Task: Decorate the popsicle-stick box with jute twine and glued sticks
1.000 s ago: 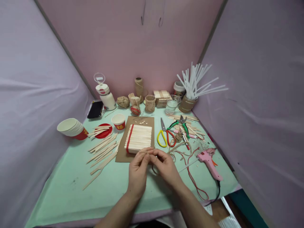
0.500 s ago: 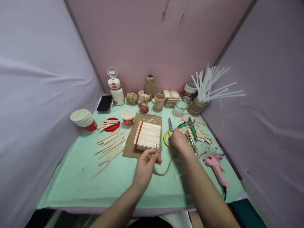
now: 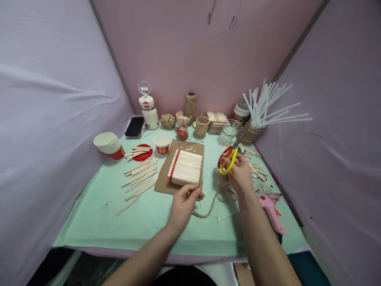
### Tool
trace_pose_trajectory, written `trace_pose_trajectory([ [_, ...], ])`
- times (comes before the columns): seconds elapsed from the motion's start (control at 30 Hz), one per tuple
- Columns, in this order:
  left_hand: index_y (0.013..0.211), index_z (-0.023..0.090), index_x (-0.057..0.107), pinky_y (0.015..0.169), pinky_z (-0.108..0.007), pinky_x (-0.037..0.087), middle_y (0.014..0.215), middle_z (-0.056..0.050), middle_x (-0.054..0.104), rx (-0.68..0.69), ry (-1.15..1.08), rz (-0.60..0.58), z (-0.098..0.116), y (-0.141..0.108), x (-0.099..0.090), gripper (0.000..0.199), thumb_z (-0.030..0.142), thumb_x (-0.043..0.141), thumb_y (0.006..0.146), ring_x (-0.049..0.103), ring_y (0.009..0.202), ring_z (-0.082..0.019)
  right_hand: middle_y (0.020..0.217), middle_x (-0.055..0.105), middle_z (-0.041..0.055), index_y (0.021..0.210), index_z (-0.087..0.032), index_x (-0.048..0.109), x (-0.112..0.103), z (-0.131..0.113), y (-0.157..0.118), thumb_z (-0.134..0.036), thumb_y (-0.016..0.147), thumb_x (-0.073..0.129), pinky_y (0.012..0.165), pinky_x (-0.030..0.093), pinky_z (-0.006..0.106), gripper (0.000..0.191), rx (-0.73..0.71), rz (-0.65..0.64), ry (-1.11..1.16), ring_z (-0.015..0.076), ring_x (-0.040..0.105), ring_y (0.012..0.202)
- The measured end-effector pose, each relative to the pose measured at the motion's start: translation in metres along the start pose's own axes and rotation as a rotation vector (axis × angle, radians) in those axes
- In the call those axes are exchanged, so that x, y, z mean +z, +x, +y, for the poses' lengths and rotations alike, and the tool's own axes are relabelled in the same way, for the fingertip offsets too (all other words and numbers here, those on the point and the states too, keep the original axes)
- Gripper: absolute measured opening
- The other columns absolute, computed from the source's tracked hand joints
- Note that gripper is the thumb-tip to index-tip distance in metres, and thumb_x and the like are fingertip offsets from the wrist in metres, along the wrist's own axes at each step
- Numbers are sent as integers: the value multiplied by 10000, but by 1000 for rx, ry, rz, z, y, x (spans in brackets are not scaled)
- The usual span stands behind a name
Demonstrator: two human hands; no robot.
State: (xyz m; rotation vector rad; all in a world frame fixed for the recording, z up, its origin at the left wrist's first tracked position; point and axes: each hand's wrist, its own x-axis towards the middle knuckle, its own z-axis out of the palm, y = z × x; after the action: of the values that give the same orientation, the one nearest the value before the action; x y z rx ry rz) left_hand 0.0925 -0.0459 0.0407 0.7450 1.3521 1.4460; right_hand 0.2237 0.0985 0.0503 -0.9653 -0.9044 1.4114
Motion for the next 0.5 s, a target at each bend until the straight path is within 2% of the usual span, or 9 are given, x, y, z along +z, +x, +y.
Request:
trace_pose_trajectory([
  [0.17, 823, 141, 650, 664, -253, 480, 717, -37, 658, 8, 22, 69, 0, 3, -2, 246, 373, 635, 740, 597, 680, -134, 660, 455, -52, 819, -190, 516, -18, -10, -35, -320, 620, 722, 432, 334, 178, 315, 84, -148, -126, 48, 387, 492],
  [0.23, 842, 140, 657, 675, -256, 482, 736, -46, 664, 17, 24, 82, 0, 5, -3, 256, 373, 634, 739, 602, 710, -142, 691, 464, -34, 854, -199, 515, -31, -11, -52, -374, 668, 681, 432, 317, 186, 305, 88, -210, -238, 69, 403, 529],
  [0.33, 855, 134, 663, 664, -254, 480, 739, -52, 664, 29, 26, 75, 0, 8, -4, 268, 374, 630, 740, 601, 709, -142, 751, 517, -15, 949, -213, 506, -48, -16, -78, -343, 625, 713, 566, 412, 233, 406, 70, -287, -579, 123, 488, 653],
  [0.43, 833, 124, 661, 626, -244, 473, 711, -49, 652, 3, 28, 51, 4, 9, -3, 272, 376, 633, 734, 585, 660, -129, 745, 532, -19, 937, -218, 499, -62, -23, -99, -325, 619, 706, 606, 423, 259, 394, 87, -375, -927, 142, 499, 663],
  [0.5, 819, 124, 657, 609, -233, 462, 709, -44, 645, -8, 47, 34, 7, 10, -2, 266, 376, 629, 739, 567, 635, -117, 758, 547, -17, 927, -220, 490, -68, -27, -109, -338, 622, 695, 627, 431, 270, 387, 82, -409, -1050, 150, 512, 674],
])
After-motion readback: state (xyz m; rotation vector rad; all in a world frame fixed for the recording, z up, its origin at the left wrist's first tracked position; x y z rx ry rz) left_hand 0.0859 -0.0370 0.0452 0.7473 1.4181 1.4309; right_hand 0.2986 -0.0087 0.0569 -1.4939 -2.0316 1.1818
